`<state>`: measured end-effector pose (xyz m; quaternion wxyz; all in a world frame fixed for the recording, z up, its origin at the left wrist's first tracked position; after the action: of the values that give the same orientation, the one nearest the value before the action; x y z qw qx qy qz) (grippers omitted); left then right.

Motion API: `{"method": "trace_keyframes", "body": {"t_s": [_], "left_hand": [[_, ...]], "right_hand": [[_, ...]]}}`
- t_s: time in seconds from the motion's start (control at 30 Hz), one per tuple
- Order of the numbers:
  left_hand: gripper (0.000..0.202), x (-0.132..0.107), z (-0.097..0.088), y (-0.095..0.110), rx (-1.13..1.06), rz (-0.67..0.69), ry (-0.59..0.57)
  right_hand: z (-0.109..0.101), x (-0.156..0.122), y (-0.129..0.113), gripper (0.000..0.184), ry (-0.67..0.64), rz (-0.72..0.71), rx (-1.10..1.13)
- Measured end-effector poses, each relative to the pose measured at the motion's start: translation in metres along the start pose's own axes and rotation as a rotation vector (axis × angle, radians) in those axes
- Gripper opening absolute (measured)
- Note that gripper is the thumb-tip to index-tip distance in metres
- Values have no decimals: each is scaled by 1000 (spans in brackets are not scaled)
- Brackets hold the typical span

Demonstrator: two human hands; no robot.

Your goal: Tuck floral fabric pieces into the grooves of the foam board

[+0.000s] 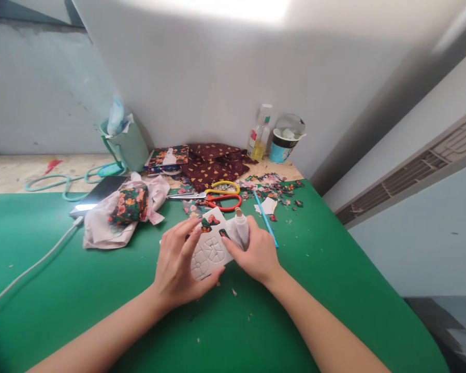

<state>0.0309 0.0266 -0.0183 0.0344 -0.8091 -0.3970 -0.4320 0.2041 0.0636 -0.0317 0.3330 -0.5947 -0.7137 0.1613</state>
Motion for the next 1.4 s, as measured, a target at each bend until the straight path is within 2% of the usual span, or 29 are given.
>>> {"method": "trace_keyframes", "body": {"t_s": [0.1, 0.3, 0.47, 0.6, 0.77, 0.93, 1.1, 1.3, 1.4], "left_hand": [[97, 1, 0, -1, 8, -13, -8], [96, 1, 0, -2, 10, -17, 6], [97, 2, -1, -3, 18, -29, 16], [96, 2, -3, -2, -16, -34, 25], [96, 1, -3, -4, -41, -54, 26], [97, 3, -3, -6, -32, -58, 46], [98, 3, -3, -7, -20, -67, 43], [97, 2, -4, -8, -26, -104, 51], [96, 1, -5, -10, -23, -126, 51]], "right_hand": [[-4, 1, 3, 24, 35, 28, -15], [-2, 0, -2, 35, 27, -33, -57], [-9, 0, 1, 25, 98, 5, -17], [-6, -2, -3, 34, 56, -58, -12], [-10, -4, 0, 18, 93, -27, 42], [-8, -7, -7, 31, 59, -100, -10], [-12, -7, -2, 18, 113, -41, -10], [-10, -8, -9, 31, 99, -91, -58], [-15, -7, -4, 24, 175, -22, -86]]}}
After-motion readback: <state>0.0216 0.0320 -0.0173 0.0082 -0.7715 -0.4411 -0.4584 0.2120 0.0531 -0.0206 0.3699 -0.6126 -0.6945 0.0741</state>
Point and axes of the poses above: each hand's wrist, its own x-axis towards the middle knuckle, its own z-axis out of the palm, y = z × x, the point moved 6 cm from there along x, towards the middle knuckle, and after that the axes turned 1 degree about -x, right-handed, at the moved point
